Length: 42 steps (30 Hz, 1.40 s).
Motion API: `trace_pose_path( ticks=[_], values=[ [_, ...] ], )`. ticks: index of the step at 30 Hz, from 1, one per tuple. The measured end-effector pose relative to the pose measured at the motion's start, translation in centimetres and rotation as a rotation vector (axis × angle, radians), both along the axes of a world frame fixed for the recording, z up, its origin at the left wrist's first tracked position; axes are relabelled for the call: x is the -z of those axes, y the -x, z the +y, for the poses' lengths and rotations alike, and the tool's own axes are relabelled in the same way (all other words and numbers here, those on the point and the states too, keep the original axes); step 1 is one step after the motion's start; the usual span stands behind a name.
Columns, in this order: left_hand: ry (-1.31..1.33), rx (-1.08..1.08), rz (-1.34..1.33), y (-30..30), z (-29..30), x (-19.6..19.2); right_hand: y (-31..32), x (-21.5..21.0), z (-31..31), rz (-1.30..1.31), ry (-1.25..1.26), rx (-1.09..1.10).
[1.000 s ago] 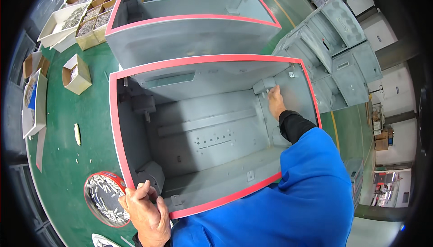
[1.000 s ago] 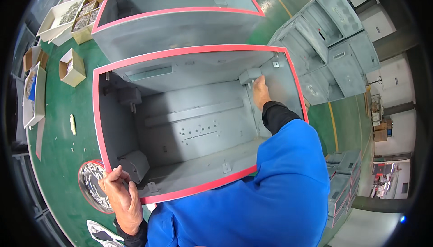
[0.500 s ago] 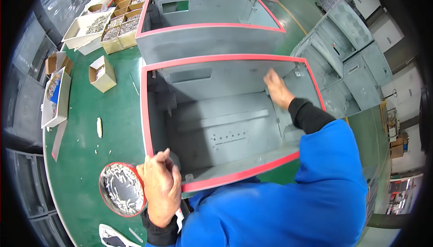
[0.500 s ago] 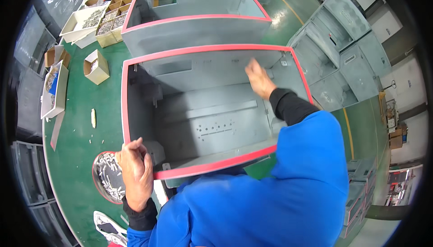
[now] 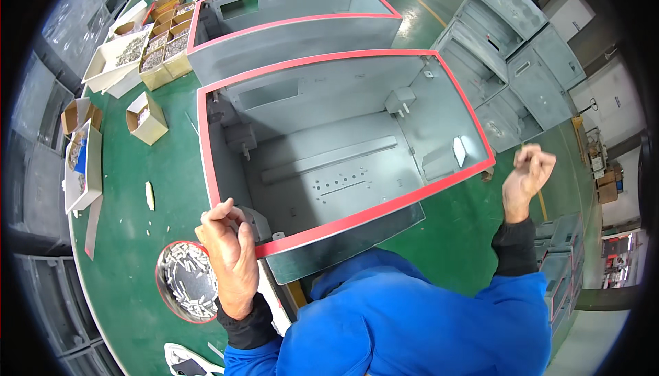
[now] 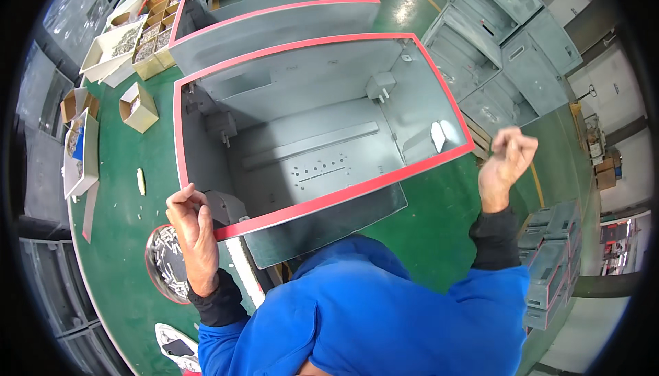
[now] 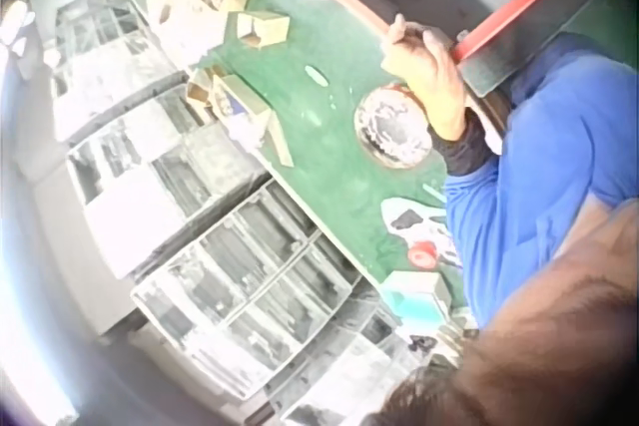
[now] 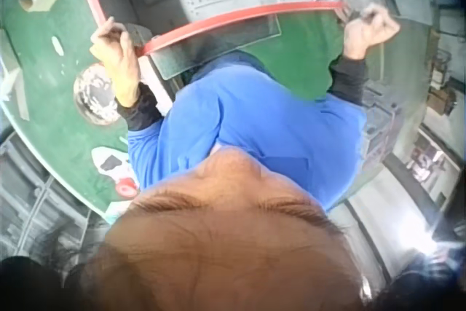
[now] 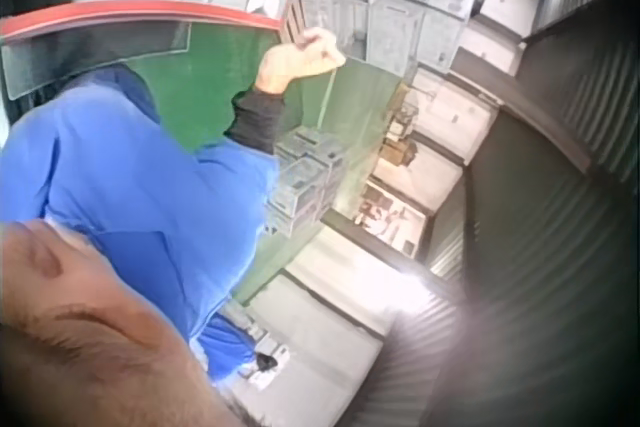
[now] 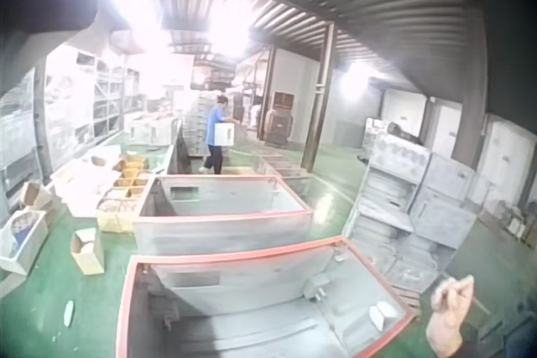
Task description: The person applies red protective tape to the edges of a grey metal appliance casing using a tape dispenser. They then insert small white plastic plugs into the interior holes of the casing. Finally, they place the finished unit onto a stack of similar casings on a wooden pallet.
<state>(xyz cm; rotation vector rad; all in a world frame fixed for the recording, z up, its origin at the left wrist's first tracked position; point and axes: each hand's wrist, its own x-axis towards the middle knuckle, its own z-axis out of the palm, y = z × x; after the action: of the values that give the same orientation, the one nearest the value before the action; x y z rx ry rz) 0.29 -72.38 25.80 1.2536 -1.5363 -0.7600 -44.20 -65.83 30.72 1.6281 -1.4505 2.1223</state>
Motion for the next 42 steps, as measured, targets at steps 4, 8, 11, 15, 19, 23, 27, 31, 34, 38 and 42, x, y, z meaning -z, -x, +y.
trace_pose_path(
  ticks=[4,8,11,15,19,23,27,31,34,38,42],
  values=[
    [-0.033,0.04,0.174,-0.3,-0.1,0.3,5.9,8.0,3.9,-0.349,-0.121,0.28],
    [0.024,-0.101,0.224,0.3,-1.2,0.6,10.2,18.4,4.1,-0.719,-0.42,0.291],
    [0.041,-0.363,0.25,-0.7,-1.8,1.2,10.3,24.5,2.5,-0.914,-0.667,0.232],
    [0.143,-0.689,0.739,0.3,-0.7,1.6,12.3,35.4,3.2,-1.002,-0.699,0.031],
    [-0.151,-0.688,1.007,-1.2,2.4,5.4,12.2,35.0,3.5,0.509,-1.57,-0.373],
    [-0.062,-0.594,0.89,2.6,1.6,6.6,12.5,36.7,3.2,0.861,-1.39,-0.429],
    [-0.087,-0.609,0.944,2.8,2.0,7.5,14.2,38.7,3.2,1.085,-1.241,-0.398],
    [-0.123,-0.661,0.961,3.3,2.6,7.8,15.6,39.7,2.3,1.218,-1.089,-0.366],
    [-0.131,-0.699,0.978,3.0,3.4,8.1,16.4,41.0,1.6,1.297,-0.939,-0.316],
    [-0.022,-0.81,0.959,3.5,2.7,10.1,17.3,41.3,1.1,1.336,-0.915,-0.264],
    [-0.012,-0.784,0.995,4.5,2.1,9.2,17.6,39.2,0.0,1.381,-1.04,-0.3]
  ],
)
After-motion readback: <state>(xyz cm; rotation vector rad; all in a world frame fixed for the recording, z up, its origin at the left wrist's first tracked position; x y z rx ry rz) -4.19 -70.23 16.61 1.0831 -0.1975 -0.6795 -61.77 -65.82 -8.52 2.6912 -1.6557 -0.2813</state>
